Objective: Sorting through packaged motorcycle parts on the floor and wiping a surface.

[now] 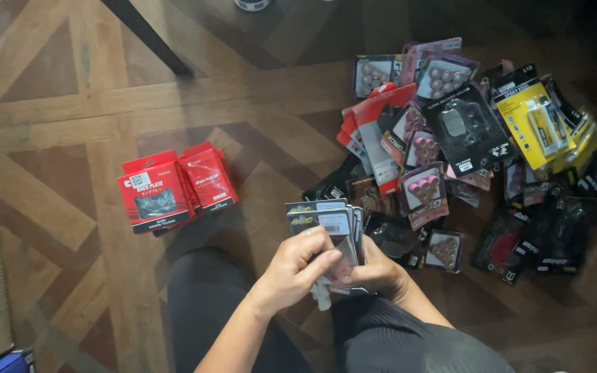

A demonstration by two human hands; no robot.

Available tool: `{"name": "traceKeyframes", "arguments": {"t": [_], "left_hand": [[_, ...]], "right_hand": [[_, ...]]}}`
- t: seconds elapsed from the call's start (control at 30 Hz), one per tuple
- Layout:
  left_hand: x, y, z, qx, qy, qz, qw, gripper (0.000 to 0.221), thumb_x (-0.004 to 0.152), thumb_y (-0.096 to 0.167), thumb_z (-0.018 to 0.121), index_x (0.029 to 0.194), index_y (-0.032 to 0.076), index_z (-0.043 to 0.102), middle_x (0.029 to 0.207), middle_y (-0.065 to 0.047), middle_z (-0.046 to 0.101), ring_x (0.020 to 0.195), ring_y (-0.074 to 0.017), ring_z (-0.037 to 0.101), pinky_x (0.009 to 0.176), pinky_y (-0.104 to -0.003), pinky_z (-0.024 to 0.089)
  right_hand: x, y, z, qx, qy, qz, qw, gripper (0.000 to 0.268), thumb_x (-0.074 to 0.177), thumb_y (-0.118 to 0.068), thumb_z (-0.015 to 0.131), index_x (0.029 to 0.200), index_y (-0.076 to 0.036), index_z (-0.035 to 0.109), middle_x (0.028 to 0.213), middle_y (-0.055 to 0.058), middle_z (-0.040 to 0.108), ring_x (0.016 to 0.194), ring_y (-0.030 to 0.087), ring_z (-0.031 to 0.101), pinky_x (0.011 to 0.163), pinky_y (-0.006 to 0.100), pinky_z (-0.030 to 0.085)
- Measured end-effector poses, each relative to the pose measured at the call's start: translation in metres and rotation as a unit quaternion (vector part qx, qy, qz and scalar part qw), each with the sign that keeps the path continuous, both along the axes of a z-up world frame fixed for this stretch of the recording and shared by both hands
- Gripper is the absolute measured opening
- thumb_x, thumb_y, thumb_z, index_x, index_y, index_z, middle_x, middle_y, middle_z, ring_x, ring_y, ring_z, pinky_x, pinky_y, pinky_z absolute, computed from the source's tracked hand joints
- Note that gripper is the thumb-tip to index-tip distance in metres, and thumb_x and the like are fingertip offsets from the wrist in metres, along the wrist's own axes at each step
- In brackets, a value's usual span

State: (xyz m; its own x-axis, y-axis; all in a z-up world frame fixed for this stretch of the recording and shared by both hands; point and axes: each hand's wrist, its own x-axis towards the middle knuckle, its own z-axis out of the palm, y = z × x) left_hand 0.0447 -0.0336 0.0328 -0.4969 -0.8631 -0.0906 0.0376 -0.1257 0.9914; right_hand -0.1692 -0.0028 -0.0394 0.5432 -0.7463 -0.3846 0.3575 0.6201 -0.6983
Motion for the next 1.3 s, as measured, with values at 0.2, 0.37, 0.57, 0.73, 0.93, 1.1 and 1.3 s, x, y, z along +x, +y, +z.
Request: {"name": "traceKeyframes", "arguments": {"t": [0.2, 0.37, 0.57, 0.73, 0.93, 1.1, 1.3], "left_hand": [[0.000, 0.006, 0.013, -0.055, -0.019, -0.012, 0.998, 0.015, 0.096, 0.009, 0.061, 0.082, 0.004, 0.060, 0.083, -0.005, 0.058, 0.071, -0.0186, 0.053, 0.066, -0.029, 0.045], [0.003, 0.014, 0.018, -0.024, 0.013, -0.016, 1.000, 0.015, 0.095, 0.008, 0.062, 0.082, 0.003, 0.058, 0.085, -0.005, 0.056, 0.070, -0.0176, 0.050, 0.064, -0.030, 0.040], [0.011, 0.017, -0.008, 0.046, 0.060, -0.001, 0.997, 0.019, 0.090, 0.007, 0.065, 0.074, 0.004, 0.055, 0.077, -0.001, 0.055, 0.067, -0.0127, 0.045, 0.062, -0.026, 0.037], [0.001, 0.016, -0.017, -0.038, 0.004, -0.025, 0.999, 0.026, 0.079, 0.024, 0.071, 0.075, 0.004, 0.055, 0.076, -0.004, 0.056, 0.070, -0.0194, 0.051, 0.068, -0.030, 0.044], [-0.014, 0.017, -0.058, 0.110, -0.094, 0.129, 0.981, 0.060, 0.061, 0.033, 0.091, 0.106, 0.008, 0.061, 0.091, -0.009, 0.065, 0.083, -0.0215, 0.060, 0.077, -0.033, 0.049], [-0.028, -0.005, -0.071, 0.171, -0.213, 0.095, 0.957, 0.105, 0.053, 0.042, 0.099, 0.139, 0.014, 0.047, 0.123, -0.025, 0.071, 0.120, -0.0475, 0.064, 0.101, -0.058, 0.050], [-0.006, -0.008, -0.122, 0.238, -0.199, 0.036, 0.950, 0.092, 0.061, 0.034, 0.096, 0.138, 0.007, 0.054, 0.134, -0.023, 0.067, 0.132, -0.0420, 0.059, 0.110, -0.055, 0.044]], "right_hand": [[-0.002, 0.005, 0.015, 0.057, -0.023, -0.029, 0.998, 0.054, 0.057, -0.001, 0.071, 0.111, 0.006, 0.063, 0.088, 0.010, 0.069, 0.074, 0.016, 0.058, 0.069, 0.025, 0.046], [-0.004, 0.006, 0.021, 0.071, -0.063, -0.015, 0.995, 0.057, 0.056, 0.005, 0.068, 0.113, 0.007, 0.064, 0.094, 0.011, 0.072, 0.079, 0.018, 0.061, 0.076, 0.026, 0.049], [0.000, 0.010, -0.007, 0.060, -0.178, -0.007, 0.982, 0.086, 0.067, -0.027, 0.092, 0.137, 0.006, 0.054, 0.129, 0.018, 0.066, 0.112, 0.025, 0.062, 0.104, 0.035, 0.046], [-0.020, 0.034, -0.073, 0.184, -0.215, -0.076, 0.956, 0.057, 0.085, -0.017, 0.059, 0.137, 0.004, 0.053, 0.120, 0.020, 0.068, 0.094, 0.027, 0.067, 0.083, 0.036, 0.055], [0.007, 0.014, -0.038, 0.231, -0.154, -0.153, 0.949, 0.038, 0.087, -0.019, 0.062, 0.119, 0.002, 0.059, 0.088, 0.024, 0.069, 0.065, 0.033, 0.070, 0.055, 0.047, 0.058], [0.026, -0.002, -0.046, 0.212, 0.018, -0.238, 0.948, 0.024, 0.090, -0.018, 0.066, 0.107, -0.002, 0.067, 0.072, 0.020, 0.071, 0.054, 0.022, 0.068, 0.052, 0.040, 0.060], [0.043, -0.027, -0.019, 0.077, 0.300, -0.117, 0.944, 0.079, 0.098, -0.032, 0.059, 0.162, -0.004, 0.022, 0.165, 0.032, 0.020, 0.155, 0.042, 0.016, 0.127, 0.055, 0.011]]}}
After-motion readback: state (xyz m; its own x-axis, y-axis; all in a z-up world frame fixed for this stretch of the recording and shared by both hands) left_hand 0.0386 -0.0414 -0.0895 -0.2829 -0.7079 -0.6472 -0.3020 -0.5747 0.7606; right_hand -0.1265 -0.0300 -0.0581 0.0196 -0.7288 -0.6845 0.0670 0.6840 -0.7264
